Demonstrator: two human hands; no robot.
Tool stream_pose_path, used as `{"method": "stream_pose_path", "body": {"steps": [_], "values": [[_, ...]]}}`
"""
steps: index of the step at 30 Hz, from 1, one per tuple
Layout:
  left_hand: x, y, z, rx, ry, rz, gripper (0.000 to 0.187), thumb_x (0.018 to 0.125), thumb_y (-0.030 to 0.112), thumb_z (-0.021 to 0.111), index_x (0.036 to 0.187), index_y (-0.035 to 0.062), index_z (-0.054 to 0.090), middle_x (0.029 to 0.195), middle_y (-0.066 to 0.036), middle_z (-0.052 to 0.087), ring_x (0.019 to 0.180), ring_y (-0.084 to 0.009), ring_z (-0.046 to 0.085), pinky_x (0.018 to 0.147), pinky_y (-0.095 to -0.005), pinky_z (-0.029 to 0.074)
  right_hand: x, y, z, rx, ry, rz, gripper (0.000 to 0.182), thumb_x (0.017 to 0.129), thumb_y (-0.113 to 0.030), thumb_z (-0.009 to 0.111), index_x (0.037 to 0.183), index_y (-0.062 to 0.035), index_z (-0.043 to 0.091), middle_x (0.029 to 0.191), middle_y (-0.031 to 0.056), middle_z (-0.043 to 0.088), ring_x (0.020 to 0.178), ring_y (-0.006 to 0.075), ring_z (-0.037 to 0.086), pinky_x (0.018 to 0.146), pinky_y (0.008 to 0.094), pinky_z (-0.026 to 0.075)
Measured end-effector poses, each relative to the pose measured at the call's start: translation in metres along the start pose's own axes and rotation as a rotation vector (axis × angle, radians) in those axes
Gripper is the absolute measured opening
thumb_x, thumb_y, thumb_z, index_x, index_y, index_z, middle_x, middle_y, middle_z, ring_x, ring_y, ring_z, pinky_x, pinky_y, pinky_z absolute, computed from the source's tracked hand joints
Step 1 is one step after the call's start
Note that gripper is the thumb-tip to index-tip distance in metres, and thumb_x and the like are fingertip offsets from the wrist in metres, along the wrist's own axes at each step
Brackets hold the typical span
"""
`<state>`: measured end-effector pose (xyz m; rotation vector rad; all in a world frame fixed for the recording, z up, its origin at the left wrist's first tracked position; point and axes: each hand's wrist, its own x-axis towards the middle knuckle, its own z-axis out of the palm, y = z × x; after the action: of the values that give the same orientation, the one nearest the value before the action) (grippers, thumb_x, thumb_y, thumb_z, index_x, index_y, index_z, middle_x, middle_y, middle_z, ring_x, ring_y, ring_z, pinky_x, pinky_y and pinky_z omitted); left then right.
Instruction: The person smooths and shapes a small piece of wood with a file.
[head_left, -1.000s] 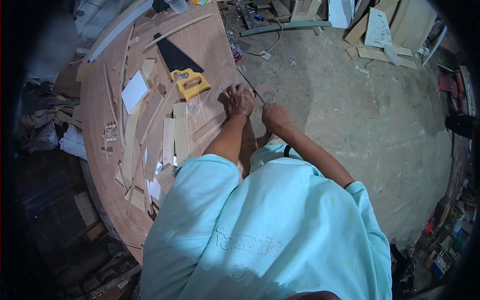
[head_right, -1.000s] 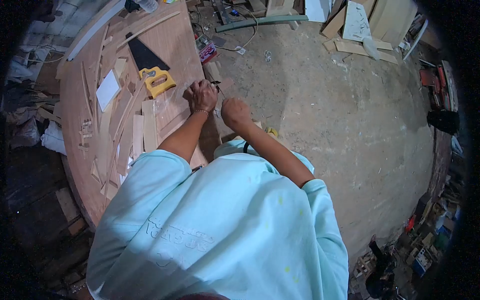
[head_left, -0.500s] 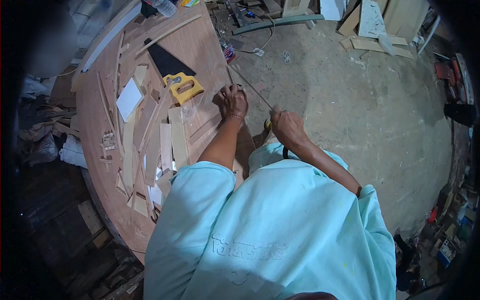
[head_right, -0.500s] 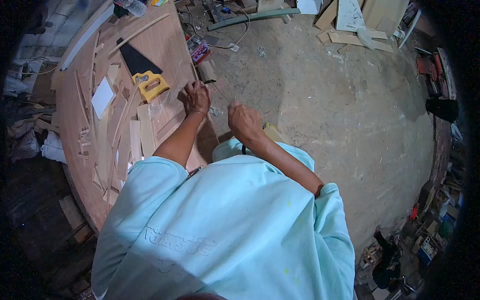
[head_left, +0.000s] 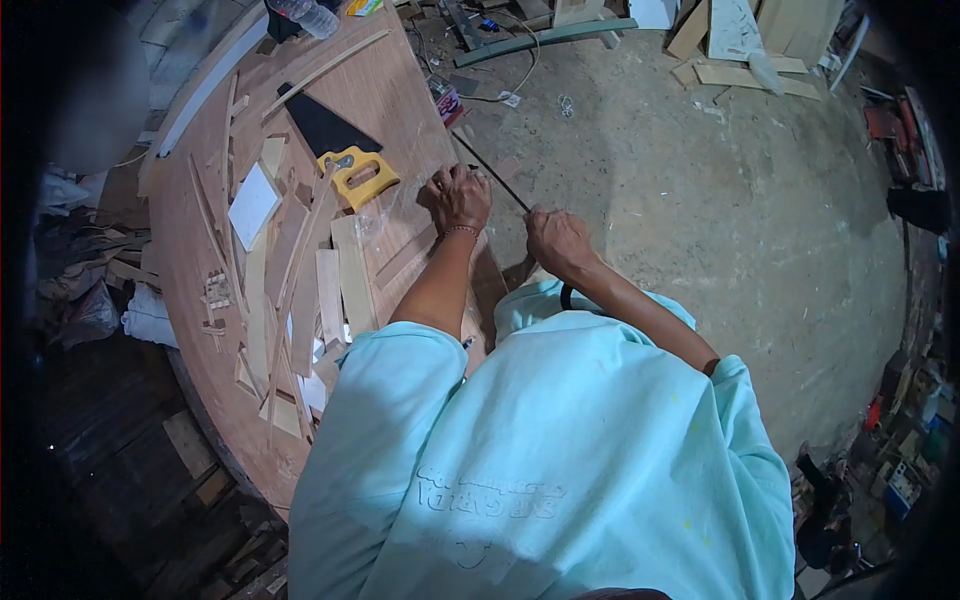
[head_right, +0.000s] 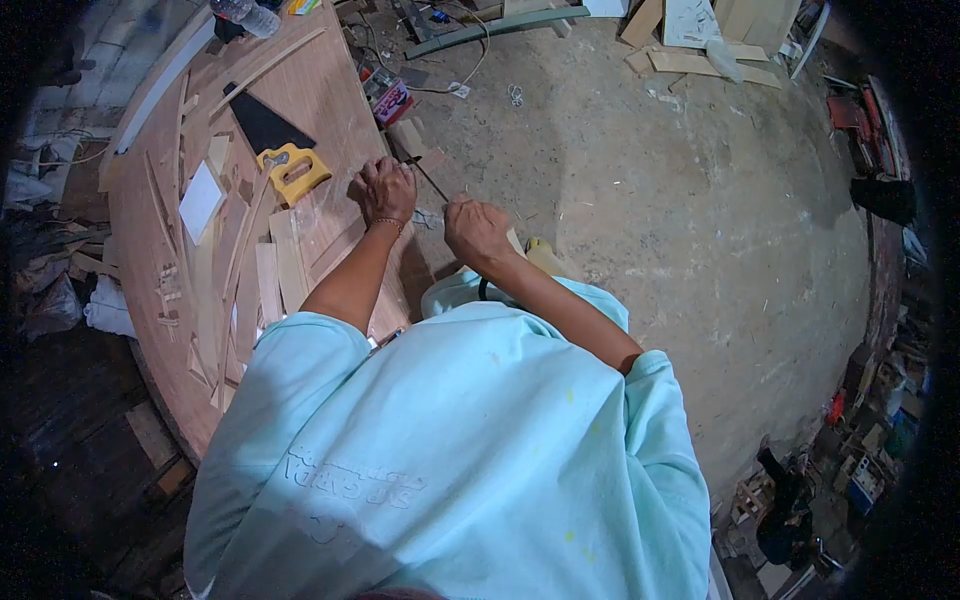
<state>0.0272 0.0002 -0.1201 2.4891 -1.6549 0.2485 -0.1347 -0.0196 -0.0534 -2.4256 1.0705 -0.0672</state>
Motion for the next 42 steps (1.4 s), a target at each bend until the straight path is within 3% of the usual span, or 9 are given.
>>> {"method": "stream_pose_path", "body": {"steps": [3,12,14,20,27,33,35,38,42], "values": [[0.001,0.000,0.002,-0.020,-0.001,-0.006,0.028,0.078,0.026,0.042,0.073,0.0050,0.060,0.090,-0.009,0.052,0.093,-0.0270,0.041,0.084,-0.0418,0.026,0.001,0.000,0.005,-0.010,0.014,-0.008,0.026,0.083,-0.022,0.038,0.076,-0.0003,0.049,0.060,0.0191,0.055,0.057,0.0342,0.056,0.051,0.0437,0.043],[0.001,0.000,0.003,-0.035,-0.059,-0.041,0.027,0.080,0.024,0.039,0.079,0.0019,0.056,0.090,-0.009,0.053,0.098,-0.0248,0.039,0.084,-0.0427,0.026,0.007,0.002,0.015,0.026,0.090,-0.059,0.023,0.083,-0.020,0.038,0.075,0.0002,0.045,0.056,0.0182,0.054,0.053,0.0336,0.055,0.047,0.0422,0.042],[0.001,0.000,0.005,-0.064,0.069,-0.039,0.029,0.078,0.025,0.040,0.073,0.0010,0.057,0.085,-0.009,0.054,0.090,-0.0275,0.042,0.082,-0.0407,0.028,0.008,0.002,0.015,-0.021,0.105,-0.076,0.022,0.082,-0.019,0.039,0.074,-0.0001,0.045,0.054,0.0176,0.053,0.051,0.0324,0.055,0.045,0.0413,0.042],[0.001,0.001,0.000,-0.054,0.002,-0.026,0.028,0.080,0.023,0.039,0.071,0.0016,0.056,0.090,-0.008,0.052,0.096,-0.0262,0.039,0.084,-0.0422,0.026,0.012,0.003,0.019,-0.041,0.106,-0.080,0.018,0.080,-0.016,0.040,0.073,-0.0006,0.046,0.051,0.0149,0.052,0.049,0.0300,0.054,0.043,0.0391,0.042],[0.001,0.001,0.005,-0.017,0.039,-0.014,0.028,0.077,0.023,0.042,0.069,0.0018,0.058,0.086,-0.008,0.054,0.092,-0.0271,0.042,0.083,-0.0426,0.028,0.026,-0.004,0.015,-0.080,0.108,-0.125,0.026,0.081,-0.012,0.034,0.066,0.0009,0.052,0.058,0.0175,0.055,0.054,0.0286,0.057,0.047,0.0379,0.044],[0.002,-0.006,0.029,-0.050,0.079,-0.032,0.028,0.076,0.025,0.043,0.066,0.0025,0.057,0.084,-0.009,0.054,0.093,-0.0265,0.041,0.083,-0.0440,0.027,0.046,-0.004,0.037,-0.275,0.167,-0.260,0.008,0.069,-0.010,0.044,0.068,-0.0022,0.047,0.057,0.0107,0.051,0.055,0.0217,0.054,0.047,0.0331,0.041],[0.002,-0.008,0.036,-0.099,0.147,-0.079,0.028,0.076,0.026,0.043,0.067,0.0035,0.057,0.083,-0.009,0.055,0.094,-0.0265,0.041,0.084,-0.0445,0.026,0.043,-0.007,0.037,-0.339,0.303,-0.284,0.008,0.067,-0.011,0.045,0.068,-0.0031,0.047,0.059,0.0098,0.050,0.057,0.0212,0.053,0.048,0.0329,0.041],[0.002,-0.002,0.016,-0.103,0.067,-0.104,0.028,0.077,0.027,0.041,0.070,0.0047,0.057,0.086,-0.008,0.054,0.096,-0.0262,0.040,0.084,-0.0444,0.026,0.025,0.005,0.035,-0.184,0.231,-0.347,0.009,0.069,-0.010,0.044,0.068,-0.0026,0.048,0.058,0.0107,0.051,0.056,0.0238,0.054,0.048,0.0347,0.042],[0.002,0.003,-0.003,-0.052,-0.006,-0.006,0.030,0.080,0.025,0.039,0.075,0.0021,0.058,0.091,-0.009,0.052,0.098,-0.0248,0.038,0.083,-0.0444,0.026,0.006,0.006,0.013,-0.089,0.044,-0.084,0.012,0.072,-0.010,0.041,0.068,-0.0017,0.049,0.059,0.0130,0.055,0.057,0.0270,0.057,0.049,0.0375,0.044]]}}
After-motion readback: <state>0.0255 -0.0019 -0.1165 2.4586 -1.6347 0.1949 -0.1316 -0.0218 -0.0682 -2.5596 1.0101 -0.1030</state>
